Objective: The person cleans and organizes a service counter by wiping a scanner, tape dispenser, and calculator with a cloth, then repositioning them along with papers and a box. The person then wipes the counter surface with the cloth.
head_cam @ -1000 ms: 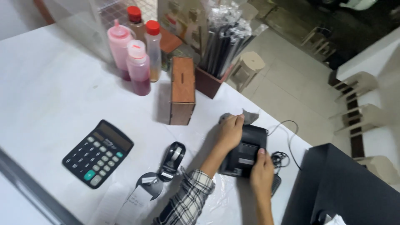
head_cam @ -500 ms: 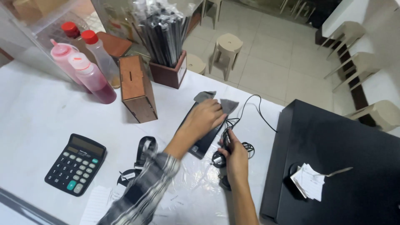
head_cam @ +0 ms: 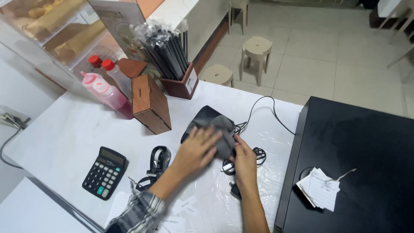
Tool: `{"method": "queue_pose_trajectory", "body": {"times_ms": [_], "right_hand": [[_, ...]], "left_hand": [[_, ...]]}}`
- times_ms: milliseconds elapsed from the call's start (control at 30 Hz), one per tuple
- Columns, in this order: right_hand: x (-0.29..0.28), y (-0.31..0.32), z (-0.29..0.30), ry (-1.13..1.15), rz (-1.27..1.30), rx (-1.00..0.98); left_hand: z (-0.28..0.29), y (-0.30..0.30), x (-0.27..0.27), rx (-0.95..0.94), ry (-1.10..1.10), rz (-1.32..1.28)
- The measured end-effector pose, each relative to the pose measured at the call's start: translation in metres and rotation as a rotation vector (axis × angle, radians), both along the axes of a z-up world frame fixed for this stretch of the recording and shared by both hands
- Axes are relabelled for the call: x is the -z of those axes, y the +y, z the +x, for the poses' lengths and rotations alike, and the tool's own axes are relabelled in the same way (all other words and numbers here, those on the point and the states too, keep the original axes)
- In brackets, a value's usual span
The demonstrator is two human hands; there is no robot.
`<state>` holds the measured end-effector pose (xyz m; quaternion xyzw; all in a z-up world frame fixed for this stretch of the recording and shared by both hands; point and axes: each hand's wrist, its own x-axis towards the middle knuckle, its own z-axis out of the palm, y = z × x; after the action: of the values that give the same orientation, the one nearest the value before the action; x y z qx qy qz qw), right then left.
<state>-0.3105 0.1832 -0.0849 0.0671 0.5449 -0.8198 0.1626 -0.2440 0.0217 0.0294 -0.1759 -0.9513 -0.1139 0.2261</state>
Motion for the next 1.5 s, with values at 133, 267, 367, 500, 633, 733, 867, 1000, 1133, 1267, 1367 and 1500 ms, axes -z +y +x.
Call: {"method": "queue_pose_trajectory", "body": {"times_ms": [133,267,367,500,633,733,867,1000,1133,1267,1367,1500], "right_hand": [[-0.019,-0.003,0.002,-0.026,0.038,0.011],[-0.023,-0.003,0.001,-0.072,0.033,-0.003],[-0.020,-0.003,0.000,-0.072,0.057,-0.003],[-0.031,-0.004,0.003,-0.034,0.107,0.003],[-0.042,-0.003,0.006,-0.016,0.131,-0.002],[-0.042,-0.004,0.005,-0.044,0.185,-0.019],[-0.042,-0.001,0.004,-0.032,0.266,0.003],[-0.058,0.019,0.009,0.391,0.402,0.104],[-0.089,0.026,0.015,0.634,0.847,0.093],[-0.082,0.004,0.036,0.609,1.407,-0.119],[-0.066,0.004,0.041,0.666,1.479,-0.070],[-0.053,0.011,0.049,0.626,1.449,0.027]], "left_hand": [[-0.031,0.008,0.039,-0.240,0.159,-0.003],[-0.009,0.019,0.058,-0.300,0.102,0.068],[0.001,0.026,0.037,-0.288,0.068,0.145],[-0.009,0.019,-0.013,-0.326,-0.211,0.299],[-0.053,-0.018,0.006,-0.180,0.137,0.399],[-0.085,-0.027,0.015,-0.106,0.226,0.462],[-0.095,-0.014,-0.001,-0.230,-0.155,0.325],[-0.092,-0.008,-0.010,-0.347,-0.228,0.340],[-0.096,-0.008,-0.002,-0.368,-0.229,0.370],[-0.096,-0.013,0.019,-0.437,-0.093,0.483],[-0.094,-0.016,0.031,-0.564,-0.122,0.582],[-0.062,0.009,0.031,-0.629,-0.079,0.428]]}}
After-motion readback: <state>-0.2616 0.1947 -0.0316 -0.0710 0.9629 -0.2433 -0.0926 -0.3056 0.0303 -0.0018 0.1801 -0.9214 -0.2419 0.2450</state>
